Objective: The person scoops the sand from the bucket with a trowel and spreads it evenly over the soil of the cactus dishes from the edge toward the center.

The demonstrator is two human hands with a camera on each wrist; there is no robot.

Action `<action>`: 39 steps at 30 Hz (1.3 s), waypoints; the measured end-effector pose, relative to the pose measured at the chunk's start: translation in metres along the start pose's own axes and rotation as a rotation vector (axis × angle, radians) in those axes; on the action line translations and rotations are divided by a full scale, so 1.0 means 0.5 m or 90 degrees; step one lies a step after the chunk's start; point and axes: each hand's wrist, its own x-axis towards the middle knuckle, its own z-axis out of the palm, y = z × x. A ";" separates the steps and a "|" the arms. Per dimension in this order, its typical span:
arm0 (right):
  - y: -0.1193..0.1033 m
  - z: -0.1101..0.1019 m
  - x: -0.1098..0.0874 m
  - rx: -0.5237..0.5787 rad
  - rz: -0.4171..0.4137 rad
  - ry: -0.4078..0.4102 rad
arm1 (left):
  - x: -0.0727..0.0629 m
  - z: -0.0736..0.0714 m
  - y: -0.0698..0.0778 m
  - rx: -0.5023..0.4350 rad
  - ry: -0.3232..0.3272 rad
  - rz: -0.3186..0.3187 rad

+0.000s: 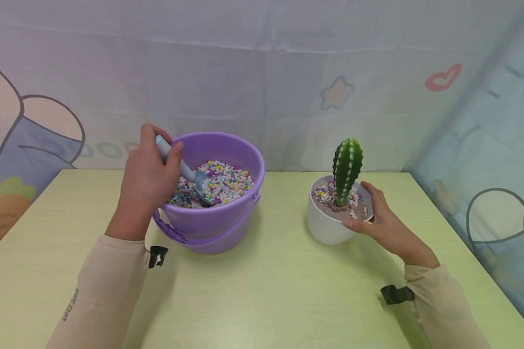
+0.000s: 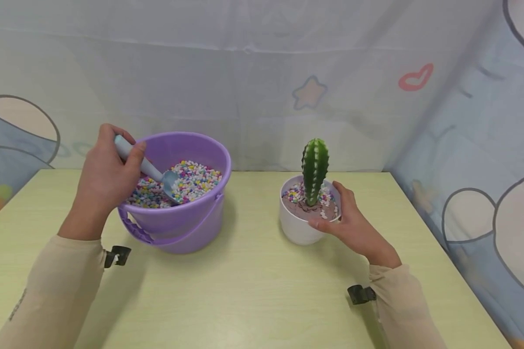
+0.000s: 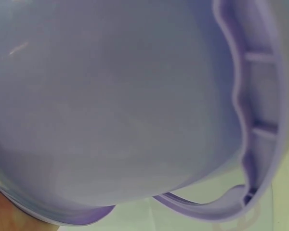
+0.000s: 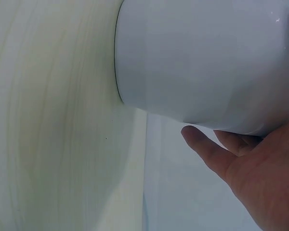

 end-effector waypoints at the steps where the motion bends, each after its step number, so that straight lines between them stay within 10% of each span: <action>1: 0.000 0.000 0.000 0.000 0.000 -0.001 | 0.000 0.000 0.000 0.000 0.000 -0.001; 39: -0.003 0.005 -0.002 0.012 0.003 0.003 | 0.000 0.002 -0.003 -0.007 0.021 0.015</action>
